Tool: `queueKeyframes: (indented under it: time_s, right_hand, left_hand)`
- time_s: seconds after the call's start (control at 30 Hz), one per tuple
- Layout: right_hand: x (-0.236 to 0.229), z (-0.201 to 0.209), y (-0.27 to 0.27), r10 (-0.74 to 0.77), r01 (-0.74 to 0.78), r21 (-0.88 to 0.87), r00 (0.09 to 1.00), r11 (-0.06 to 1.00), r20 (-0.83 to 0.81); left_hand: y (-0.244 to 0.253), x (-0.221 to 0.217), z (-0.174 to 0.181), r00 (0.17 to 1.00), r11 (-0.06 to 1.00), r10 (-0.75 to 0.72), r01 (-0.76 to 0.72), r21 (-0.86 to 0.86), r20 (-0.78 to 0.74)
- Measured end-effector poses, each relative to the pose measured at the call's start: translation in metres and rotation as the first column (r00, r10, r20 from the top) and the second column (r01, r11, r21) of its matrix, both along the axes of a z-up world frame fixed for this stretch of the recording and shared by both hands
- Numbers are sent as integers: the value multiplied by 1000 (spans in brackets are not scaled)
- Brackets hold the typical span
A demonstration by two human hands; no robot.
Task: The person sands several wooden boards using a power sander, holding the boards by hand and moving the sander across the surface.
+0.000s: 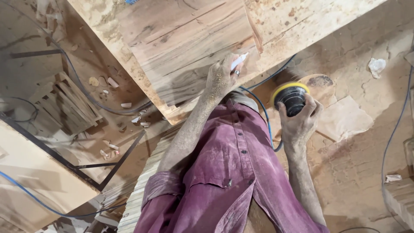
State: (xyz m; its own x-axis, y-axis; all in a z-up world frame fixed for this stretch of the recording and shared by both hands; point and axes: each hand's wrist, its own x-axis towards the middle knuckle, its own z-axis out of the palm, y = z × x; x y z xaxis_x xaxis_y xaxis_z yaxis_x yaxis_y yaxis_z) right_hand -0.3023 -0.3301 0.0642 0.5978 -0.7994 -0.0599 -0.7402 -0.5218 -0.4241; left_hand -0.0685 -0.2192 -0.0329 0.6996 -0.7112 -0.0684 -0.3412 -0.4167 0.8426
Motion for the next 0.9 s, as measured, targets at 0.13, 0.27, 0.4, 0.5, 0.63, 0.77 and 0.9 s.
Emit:
queueKeyframes:
  time_s: [0.13, 0.27, 0.4, 0.5, 0.63, 0.77, 0.9]
  right_hand:
    - [-6, -3, 3, -23, 23, 13, 1000, 1000, -3]
    - [-9, -6, 6, -12, 12, 11, 1000, 1000, 16]
    - [-12, -7, 9, -8, 7, 23, 1000, 1000, 27]
    - [-14, -9, 8, -10, 9, 52, 999, 999, 32]
    - [-15, -10, 6, 38, -39, 35, 999, 999, 20]
    - [-13, -7, 9, 18, -22, 72, 998, 997, 52]
    - [-13, 0, 15, 19, -26, 97, 997, 995, 77]
  left_hand:
    - [-4, -11, -4, 999, 999, 45, -44, -11, 32]
    - [9, -12, 5, 992, 992, 123, -123, -16, -1]
    - [34, -13, 18, 970, 975, 224, -222, 29, -94]
    - [41, -13, 19, 946, 965, 258, -242, 104, -197]
    - [44, -18, 14, 946, 953, 303, -300, 38, -114]
    - [45, -18, 9, 932, 941, 338, -337, 29, -133]
    - [52, -11, 5, 882, 883, 464, -452, 127, -79]
